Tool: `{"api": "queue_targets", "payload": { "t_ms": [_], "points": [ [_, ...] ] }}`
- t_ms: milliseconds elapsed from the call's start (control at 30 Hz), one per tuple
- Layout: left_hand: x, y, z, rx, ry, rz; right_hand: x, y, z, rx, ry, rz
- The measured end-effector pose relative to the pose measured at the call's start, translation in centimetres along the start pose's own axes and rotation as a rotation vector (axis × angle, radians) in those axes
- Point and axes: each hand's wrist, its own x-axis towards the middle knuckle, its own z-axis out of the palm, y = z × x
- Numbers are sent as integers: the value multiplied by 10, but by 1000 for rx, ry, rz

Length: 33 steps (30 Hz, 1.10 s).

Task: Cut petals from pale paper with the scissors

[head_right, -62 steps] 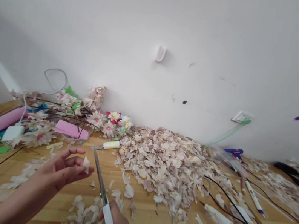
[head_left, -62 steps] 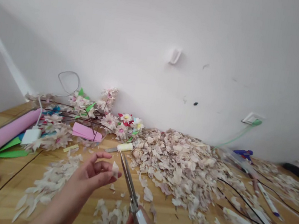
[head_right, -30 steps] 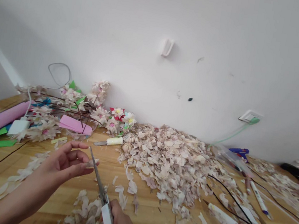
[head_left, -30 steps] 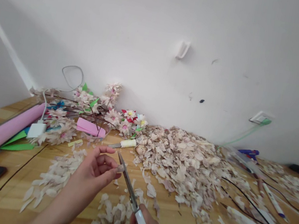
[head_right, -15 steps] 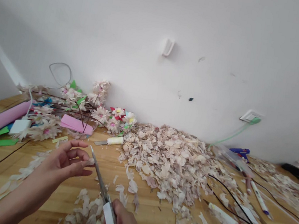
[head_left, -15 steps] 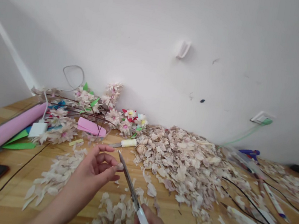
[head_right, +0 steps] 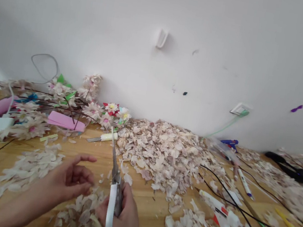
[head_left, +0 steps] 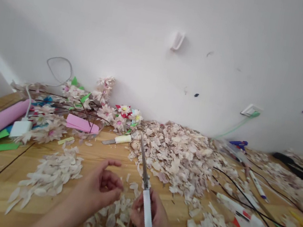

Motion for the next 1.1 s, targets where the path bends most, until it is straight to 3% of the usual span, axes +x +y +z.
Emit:
{"api": "queue_targets", "payload": {
  "t_ms": [167,300,533,867,1000,1100],
  "points": [
    [-2,-24,11,74,-70,-73,4,-2,2,86,71,-57],
    [-3,-24,12,81,-50,-69,7,-1,1,88,91,-10],
    [-2,-30,17,-134,20,-95,12,19,4,259,204,-160],
    [-9,-21,34,-317,135,-105,13,25,13,274,370,-143],
    [-8,-22,35,-336,167,-97,8,18,15,258,341,-94],
    [-5,-19,28,-305,168,-89,5,13,11,181,238,-60]
  ]
}}
